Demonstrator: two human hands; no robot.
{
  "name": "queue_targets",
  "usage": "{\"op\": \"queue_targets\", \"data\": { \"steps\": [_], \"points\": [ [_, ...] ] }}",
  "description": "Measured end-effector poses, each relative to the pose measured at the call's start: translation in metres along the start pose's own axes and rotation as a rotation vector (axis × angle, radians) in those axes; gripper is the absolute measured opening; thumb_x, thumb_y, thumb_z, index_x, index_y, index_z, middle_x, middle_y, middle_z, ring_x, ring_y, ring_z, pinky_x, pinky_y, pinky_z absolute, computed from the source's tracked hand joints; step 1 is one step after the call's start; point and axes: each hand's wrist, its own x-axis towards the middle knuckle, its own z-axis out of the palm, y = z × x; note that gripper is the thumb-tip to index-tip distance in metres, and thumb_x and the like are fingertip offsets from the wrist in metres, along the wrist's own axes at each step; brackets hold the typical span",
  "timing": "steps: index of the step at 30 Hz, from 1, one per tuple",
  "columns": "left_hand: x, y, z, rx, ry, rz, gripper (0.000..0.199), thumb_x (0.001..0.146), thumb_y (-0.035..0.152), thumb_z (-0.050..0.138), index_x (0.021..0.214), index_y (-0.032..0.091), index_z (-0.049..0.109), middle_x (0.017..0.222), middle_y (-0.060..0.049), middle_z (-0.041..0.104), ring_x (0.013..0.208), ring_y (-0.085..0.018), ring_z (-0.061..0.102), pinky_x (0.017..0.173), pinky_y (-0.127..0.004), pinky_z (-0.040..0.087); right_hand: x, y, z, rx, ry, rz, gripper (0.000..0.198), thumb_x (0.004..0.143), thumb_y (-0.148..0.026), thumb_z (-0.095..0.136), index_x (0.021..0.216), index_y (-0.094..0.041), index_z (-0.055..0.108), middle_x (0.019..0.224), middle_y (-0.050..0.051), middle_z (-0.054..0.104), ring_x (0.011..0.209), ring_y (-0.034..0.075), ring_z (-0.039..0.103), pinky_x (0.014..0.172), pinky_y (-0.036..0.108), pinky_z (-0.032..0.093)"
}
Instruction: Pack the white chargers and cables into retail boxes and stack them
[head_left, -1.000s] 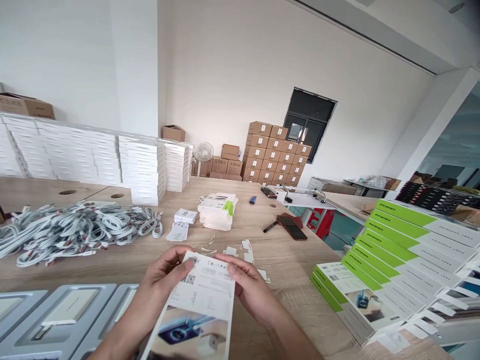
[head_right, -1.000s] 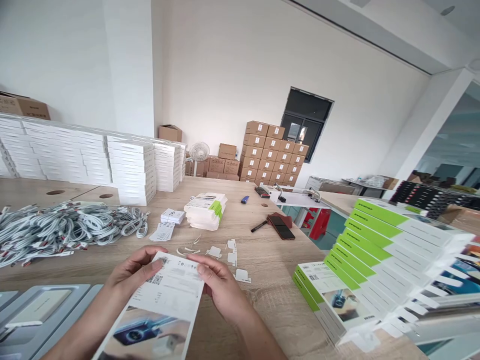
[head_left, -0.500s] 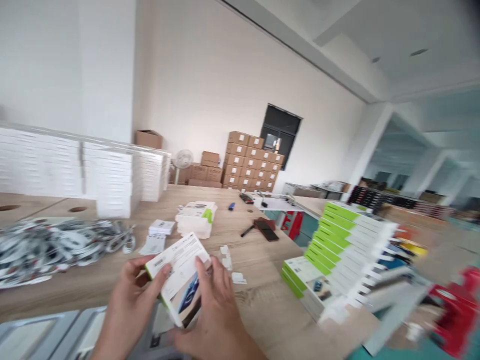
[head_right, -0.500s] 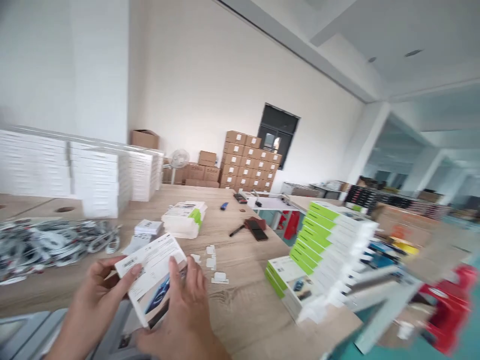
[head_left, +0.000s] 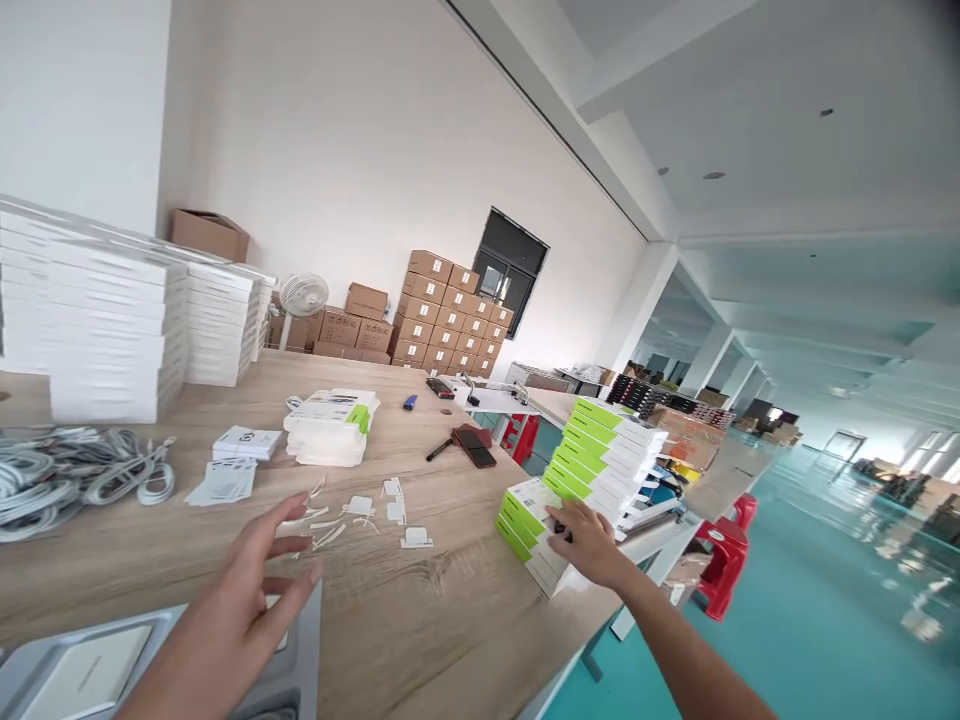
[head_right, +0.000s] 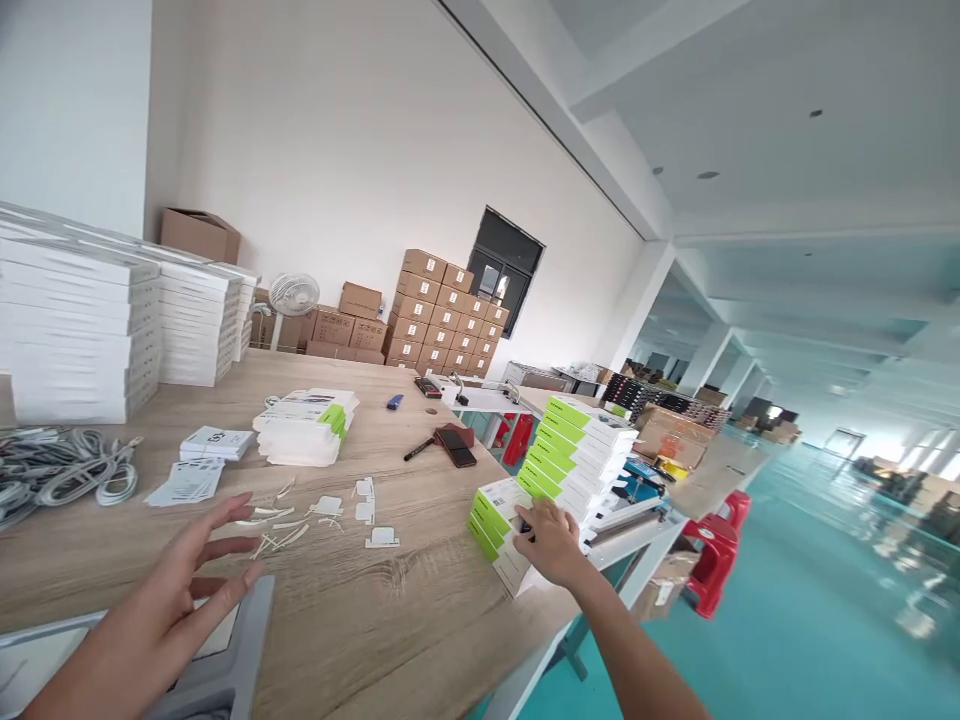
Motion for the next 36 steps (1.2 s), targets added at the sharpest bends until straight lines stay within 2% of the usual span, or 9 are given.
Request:
{"op": "queue_targets", "data": {
  "steps": [2, 4, 9, 16, 20, 22, 24, 29, 36],
  "points": [
    [-0.001, 0.0, 0.0, 0.049, -0.077, -0.019, 0.066, 0.081, 0.058, 0.057, 0.14, 0.034, 0.037, 0.122, -0.012, 0.06, 0.08, -0.025, 0.071, 0.062, -0.035, 0.059, 0.0, 0.007, 0.009, -0.014, -0.006, -0.052, 0.059, 0.091, -0.048, 0.037, 0.145, -0.024, 0.04, 0.154, 0.009, 0.036, 0.145, 0.027, 0.024, 0.116, 0.046, 0.021],
    [-0.001, 0.0, 0.0, 0.087, -0.124, -0.019, 0.064, 0.083, 0.059, 0.053, 0.14, 0.035, 0.035, 0.124, -0.011, 0.059, 0.078, -0.024, 0.07, 0.065, -0.035, 0.058, -0.001, 0.006, 0.018, -0.036, 0.015, -0.08, 0.063, 0.093, -0.048, 0.036, 0.148, -0.019, 0.034, 0.155, 0.011, 0.034, 0.145, 0.025, 0.025, 0.115, 0.042, 0.025],
    [0.001, 0.0, -0.003, 0.144, -0.148, 0.025, 0.058, 0.085, 0.058, 0.05, 0.137, 0.038, 0.036, 0.13, -0.007, 0.054, 0.08, -0.022, 0.07, 0.072, -0.034, 0.056, -0.003, -0.002, 0.033, -0.115, 0.056, -0.08, 0.068, 0.091, -0.044, 0.043, 0.15, -0.014, 0.028, 0.157, 0.015, 0.028, 0.145, 0.03, 0.023, 0.115, 0.044, 0.023],
    [0.003, 0.005, -0.006, 0.177, -0.122, 0.138, 0.046, 0.089, 0.055, 0.045, 0.129, 0.032, 0.044, 0.14, -0.007, 0.046, 0.079, -0.019, 0.068, 0.074, -0.032, 0.054, 0.0, -0.011, 0.033, -0.21, 0.061, -0.029, 0.064, 0.092, -0.037, 0.044, 0.149, -0.013, 0.028, 0.153, 0.019, 0.034, 0.141, 0.032, 0.029, 0.109, 0.046, 0.031],
    [-0.002, 0.016, -0.011, 0.319, -0.043, 0.298, 0.036, 0.092, 0.042, 0.043, 0.118, 0.02, 0.054, 0.131, -0.01, 0.051, 0.092, -0.02, 0.067, 0.083, -0.032, 0.052, -0.006, -0.011, 0.033, -0.244, 0.021, -0.025, 0.062, 0.093, -0.037, 0.043, 0.149, -0.013, 0.028, 0.151, 0.02, 0.035, 0.141, 0.03, 0.03, 0.109, 0.041, 0.031],
    [-0.003, 0.02, -0.016, 0.368, -0.043, 0.283, 0.032, 0.091, 0.035, 0.045, 0.117, 0.02, 0.056, 0.128, -0.008, 0.054, 0.088, -0.017, 0.067, 0.088, -0.031, 0.049, -0.007, -0.011, 0.033, -0.262, 0.007, -0.022, 0.062, 0.095, -0.037, 0.039, 0.15, -0.012, 0.024, 0.151, 0.021, 0.033, 0.141, 0.031, 0.03, 0.109, 0.044, 0.031],
    [-0.001, 0.02, -0.024, 0.43, -0.031, 0.231, 0.029, 0.09, 0.033, 0.047, 0.113, 0.02, 0.059, 0.123, -0.006, 0.057, 0.082, -0.017, 0.066, 0.084, -0.032, 0.048, -0.004, -0.011, 0.034, -0.278, -0.015, -0.023, 0.063, 0.095, -0.038, 0.037, 0.15, -0.012, 0.021, 0.152, 0.022, 0.031, 0.141, 0.034, 0.029, 0.107, 0.048, 0.032],
    [0.0, 0.028, -0.038, 0.57, 0.007, 0.168, 0.026, 0.092, 0.031, 0.043, 0.102, 0.018, 0.063, 0.104, -0.008, 0.066, 0.089, -0.024, 0.063, 0.076, -0.034, 0.044, -0.001, -0.007, 0.037, -0.287, -0.025, -0.034, 0.067, 0.092, -0.041, 0.037, 0.15, -0.012, 0.02, 0.154, 0.02, 0.029, 0.141, 0.033, 0.028, 0.106, 0.05, 0.034],
    [-0.001, 0.035, -0.025, 0.658, -0.098, 0.223, 0.032, 0.092, 0.037, 0.042, 0.076, 0.02, 0.063, 0.081, -0.009, 0.071, 0.077, -0.027, 0.066, 0.065, -0.034, 0.04, 0.0, 0.0, 0.044, -0.257, 0.036, -0.024, 0.071, 0.09, -0.043, 0.038, 0.151, -0.013, 0.019, 0.156, 0.017, 0.028, 0.144, 0.031, 0.025, 0.109, 0.048, 0.031]
  ]
}}
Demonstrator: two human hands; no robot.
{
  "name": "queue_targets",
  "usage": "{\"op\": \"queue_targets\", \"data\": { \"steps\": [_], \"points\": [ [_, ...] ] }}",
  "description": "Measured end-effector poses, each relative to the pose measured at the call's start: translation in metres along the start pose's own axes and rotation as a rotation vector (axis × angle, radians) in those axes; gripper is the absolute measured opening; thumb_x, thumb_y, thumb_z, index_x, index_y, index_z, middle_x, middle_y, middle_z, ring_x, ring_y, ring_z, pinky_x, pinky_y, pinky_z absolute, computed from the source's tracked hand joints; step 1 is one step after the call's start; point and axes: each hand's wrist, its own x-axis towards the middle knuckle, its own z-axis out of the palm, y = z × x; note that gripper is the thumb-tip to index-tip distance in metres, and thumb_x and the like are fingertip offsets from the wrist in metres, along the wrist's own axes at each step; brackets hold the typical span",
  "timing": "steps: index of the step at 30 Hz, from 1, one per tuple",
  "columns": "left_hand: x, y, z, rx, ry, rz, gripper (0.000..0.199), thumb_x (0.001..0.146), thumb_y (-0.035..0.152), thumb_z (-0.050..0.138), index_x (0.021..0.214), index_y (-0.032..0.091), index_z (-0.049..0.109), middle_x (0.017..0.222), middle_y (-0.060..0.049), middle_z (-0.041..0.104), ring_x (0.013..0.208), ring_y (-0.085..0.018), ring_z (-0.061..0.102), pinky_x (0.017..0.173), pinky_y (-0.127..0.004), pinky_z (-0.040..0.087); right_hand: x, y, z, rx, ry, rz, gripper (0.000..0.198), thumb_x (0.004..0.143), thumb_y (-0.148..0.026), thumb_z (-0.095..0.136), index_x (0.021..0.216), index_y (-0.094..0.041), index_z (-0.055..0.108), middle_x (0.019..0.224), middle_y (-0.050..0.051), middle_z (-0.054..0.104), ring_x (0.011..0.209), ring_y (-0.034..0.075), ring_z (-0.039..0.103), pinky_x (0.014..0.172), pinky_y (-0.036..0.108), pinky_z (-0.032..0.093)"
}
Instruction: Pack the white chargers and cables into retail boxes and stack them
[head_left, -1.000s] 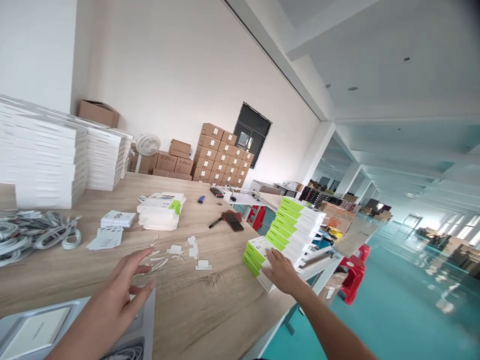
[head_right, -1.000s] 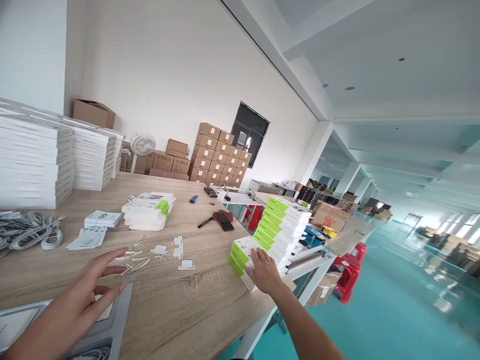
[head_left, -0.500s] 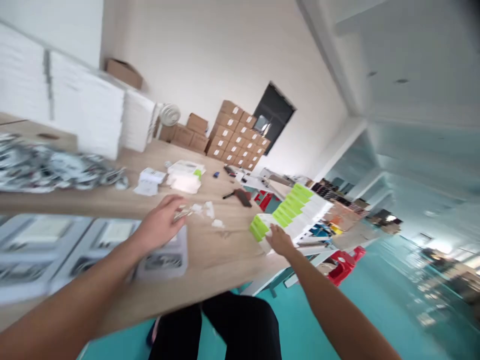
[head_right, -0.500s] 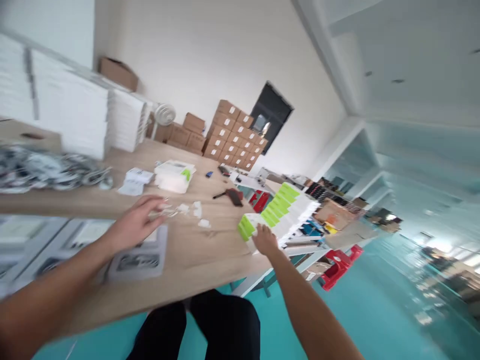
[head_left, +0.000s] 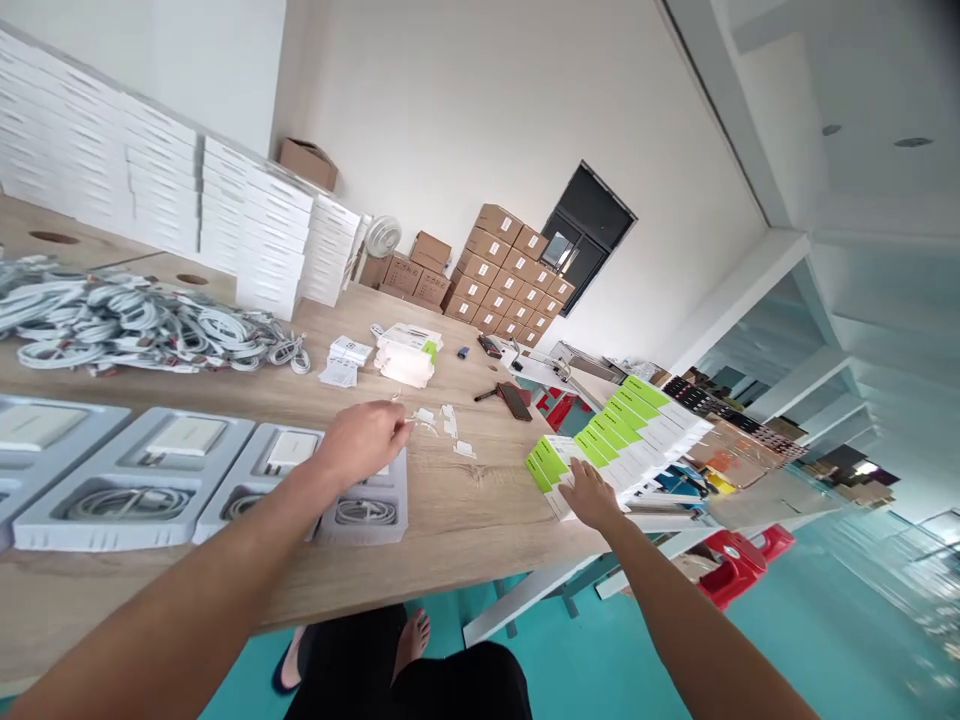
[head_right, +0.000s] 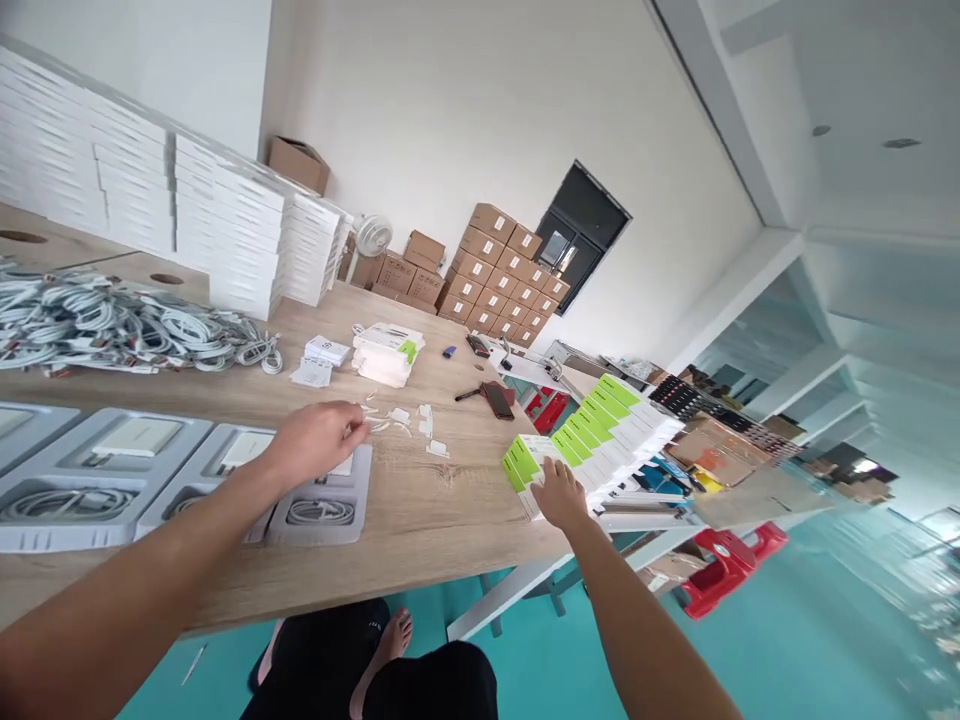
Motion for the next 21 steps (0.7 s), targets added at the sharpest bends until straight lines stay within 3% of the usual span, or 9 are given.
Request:
{"op": "queue_targets", "data": {
  "steps": [7, 14, 18, 21],
  "points": [
    [-0.006, -0.007, 0.015, 0.001, -0.09, 0.026, 0.027, 0.089, 0.033, 0.048, 0.073, 0.02, 0.065, 0.077, -0.011, 0.071, 0.074, -0.028, 0.067, 0.065, -0.035, 0.043, -0.001, 0.001, 0.005, -0.022, 0.053, -0.033, 0.068, 0.089, -0.041, 0.036, 0.149, -0.011, 0.025, 0.153, 0.018, 0.035, 0.142, 0.032, 0.031, 0.107, 0.048, 0.037],
    [-0.01, -0.002, 0.021, -0.015, -0.125, 0.089, 0.016, 0.081, 0.031, 0.061, 0.091, 0.02, 0.067, 0.102, -0.009, 0.067, 0.102, -0.027, 0.059, 0.086, -0.037, 0.046, 0.009, 0.012, 0.025, -0.005, 0.086, -0.065, 0.069, 0.088, -0.043, 0.029, 0.148, -0.009, 0.027, 0.15, 0.018, 0.038, 0.14, 0.034, 0.034, 0.104, 0.05, 0.041],
    [-0.006, -0.02, 0.013, 0.042, -0.119, 0.008, 0.018, 0.086, 0.028, 0.053, 0.094, 0.019, 0.066, 0.102, -0.011, 0.066, 0.101, -0.027, 0.058, 0.088, -0.038, 0.045, 0.017, 0.017, 0.038, -0.01, 0.184, -0.088, 0.066, 0.086, -0.042, 0.03, 0.145, -0.012, 0.035, 0.145, 0.018, 0.045, 0.136, 0.034, 0.039, 0.1, 0.051, 0.044],
    [-0.002, -0.041, 0.0, 0.073, -0.107, -0.09, 0.023, 0.09, 0.024, 0.043, 0.096, 0.016, 0.064, 0.102, -0.013, 0.065, 0.1, -0.027, 0.058, 0.088, -0.04, 0.044, 0.017, 0.016, 0.036, -0.051, 0.159, -0.091, 0.067, 0.087, -0.041, 0.03, 0.145, -0.009, 0.034, 0.145, 0.019, 0.044, 0.137, 0.034, 0.038, 0.1, 0.05, 0.044]
  ]
}}
